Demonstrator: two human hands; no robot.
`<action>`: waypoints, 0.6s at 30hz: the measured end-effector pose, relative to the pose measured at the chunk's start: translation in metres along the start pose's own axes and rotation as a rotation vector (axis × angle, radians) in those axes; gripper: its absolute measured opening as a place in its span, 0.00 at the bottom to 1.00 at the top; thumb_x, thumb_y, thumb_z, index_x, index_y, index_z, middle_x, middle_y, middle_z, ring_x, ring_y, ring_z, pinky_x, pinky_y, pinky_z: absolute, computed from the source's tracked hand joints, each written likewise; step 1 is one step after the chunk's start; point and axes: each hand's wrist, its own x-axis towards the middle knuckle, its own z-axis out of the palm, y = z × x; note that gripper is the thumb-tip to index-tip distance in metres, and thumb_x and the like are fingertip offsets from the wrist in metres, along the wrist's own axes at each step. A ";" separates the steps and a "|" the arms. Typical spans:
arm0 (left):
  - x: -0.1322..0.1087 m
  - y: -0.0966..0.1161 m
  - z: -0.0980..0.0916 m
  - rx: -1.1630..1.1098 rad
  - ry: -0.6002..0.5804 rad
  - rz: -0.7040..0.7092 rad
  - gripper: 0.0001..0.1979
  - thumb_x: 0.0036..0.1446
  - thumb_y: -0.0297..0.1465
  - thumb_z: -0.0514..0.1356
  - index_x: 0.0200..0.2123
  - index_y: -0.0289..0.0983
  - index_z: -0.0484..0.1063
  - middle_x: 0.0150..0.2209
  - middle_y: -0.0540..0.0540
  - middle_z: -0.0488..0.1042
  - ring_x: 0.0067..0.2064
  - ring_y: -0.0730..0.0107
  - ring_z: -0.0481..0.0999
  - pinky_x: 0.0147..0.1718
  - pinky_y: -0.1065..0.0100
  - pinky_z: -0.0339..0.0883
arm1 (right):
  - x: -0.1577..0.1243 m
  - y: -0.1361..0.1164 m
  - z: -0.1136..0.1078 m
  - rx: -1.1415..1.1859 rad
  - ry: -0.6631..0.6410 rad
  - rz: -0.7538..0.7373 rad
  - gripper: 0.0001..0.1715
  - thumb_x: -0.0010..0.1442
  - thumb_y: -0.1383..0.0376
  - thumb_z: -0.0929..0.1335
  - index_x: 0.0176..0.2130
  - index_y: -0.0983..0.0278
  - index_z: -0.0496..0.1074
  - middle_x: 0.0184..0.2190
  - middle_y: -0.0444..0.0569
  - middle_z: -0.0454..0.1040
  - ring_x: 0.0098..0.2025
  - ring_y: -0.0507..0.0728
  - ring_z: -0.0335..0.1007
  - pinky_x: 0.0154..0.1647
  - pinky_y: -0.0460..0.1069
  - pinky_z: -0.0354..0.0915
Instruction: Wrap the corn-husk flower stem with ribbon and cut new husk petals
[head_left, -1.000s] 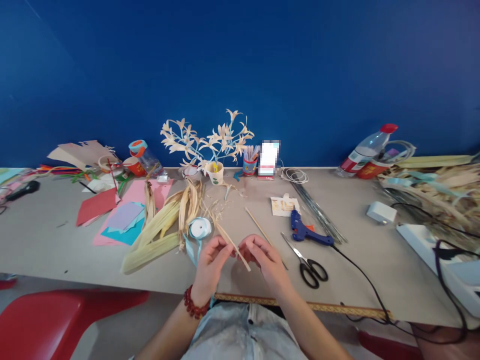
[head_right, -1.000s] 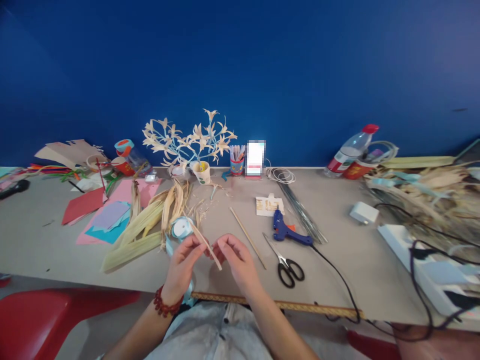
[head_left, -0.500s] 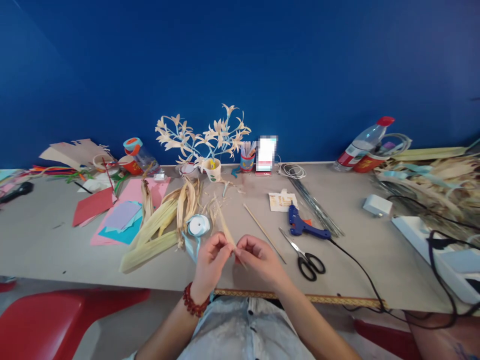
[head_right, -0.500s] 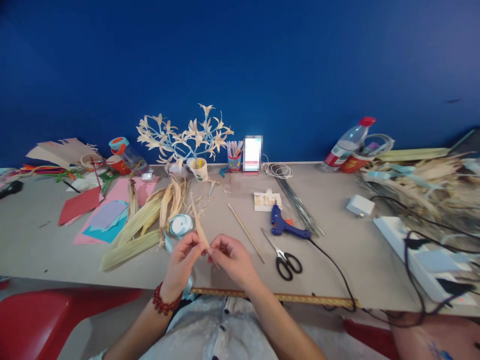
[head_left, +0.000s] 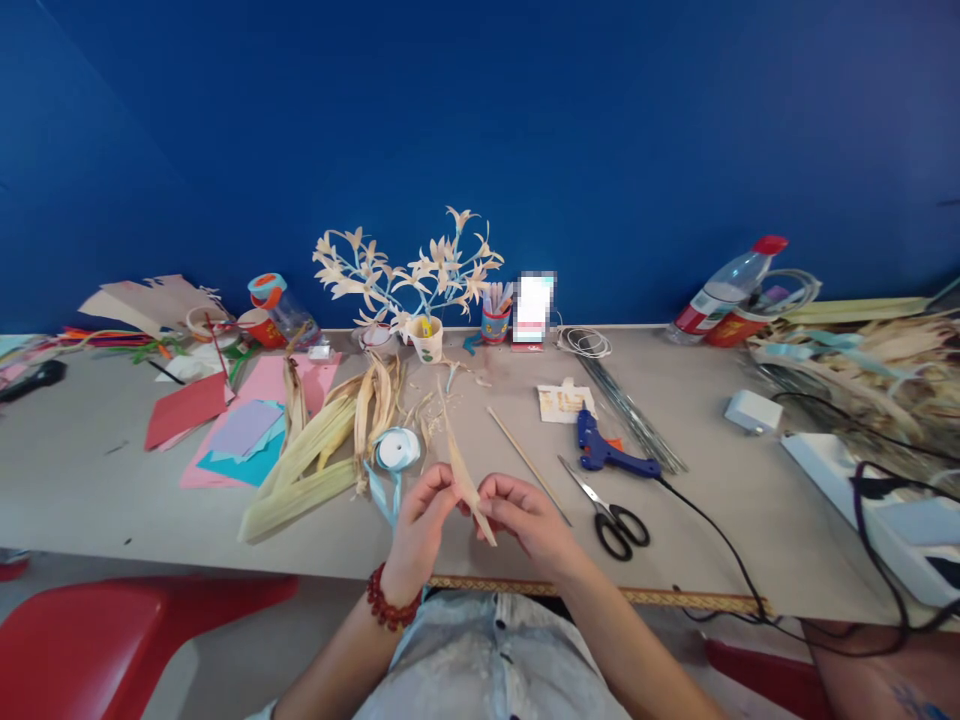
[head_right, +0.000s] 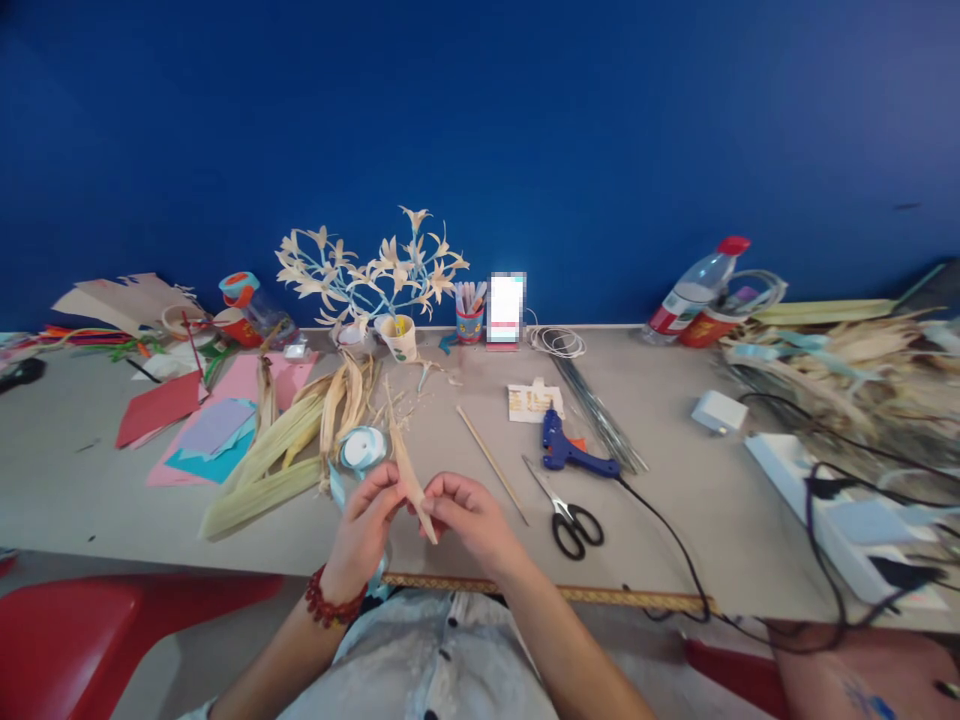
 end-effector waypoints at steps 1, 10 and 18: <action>-0.001 -0.001 0.001 -0.027 -0.009 -0.013 0.09 0.59 0.33 0.57 0.27 0.37 0.68 0.24 0.51 0.67 0.28 0.71 0.67 0.31 0.70 0.63 | 0.000 -0.001 0.000 -0.020 0.000 -0.010 0.17 0.54 0.55 0.72 0.28 0.65 0.68 0.27 0.44 0.73 0.24 0.49 0.66 0.29 0.45 0.60; -0.002 0.007 0.001 0.084 -0.158 -0.052 0.10 0.60 0.38 0.59 0.31 0.37 0.70 0.25 0.51 0.70 0.26 0.70 0.72 0.29 0.69 0.65 | -0.003 0.002 -0.002 -0.141 -0.025 -0.083 0.21 0.57 0.49 0.69 0.29 0.63 0.65 0.20 0.41 0.70 0.21 0.49 0.59 0.25 0.45 0.57; 0.002 0.009 -0.001 0.124 -0.214 -0.084 0.10 0.58 0.37 0.61 0.33 0.36 0.71 0.27 0.49 0.70 0.31 0.71 0.70 0.32 0.70 0.63 | -0.004 0.001 -0.012 -0.265 0.035 -0.146 0.18 0.59 0.52 0.68 0.29 0.64 0.67 0.23 0.42 0.68 0.23 0.49 0.58 0.24 0.45 0.55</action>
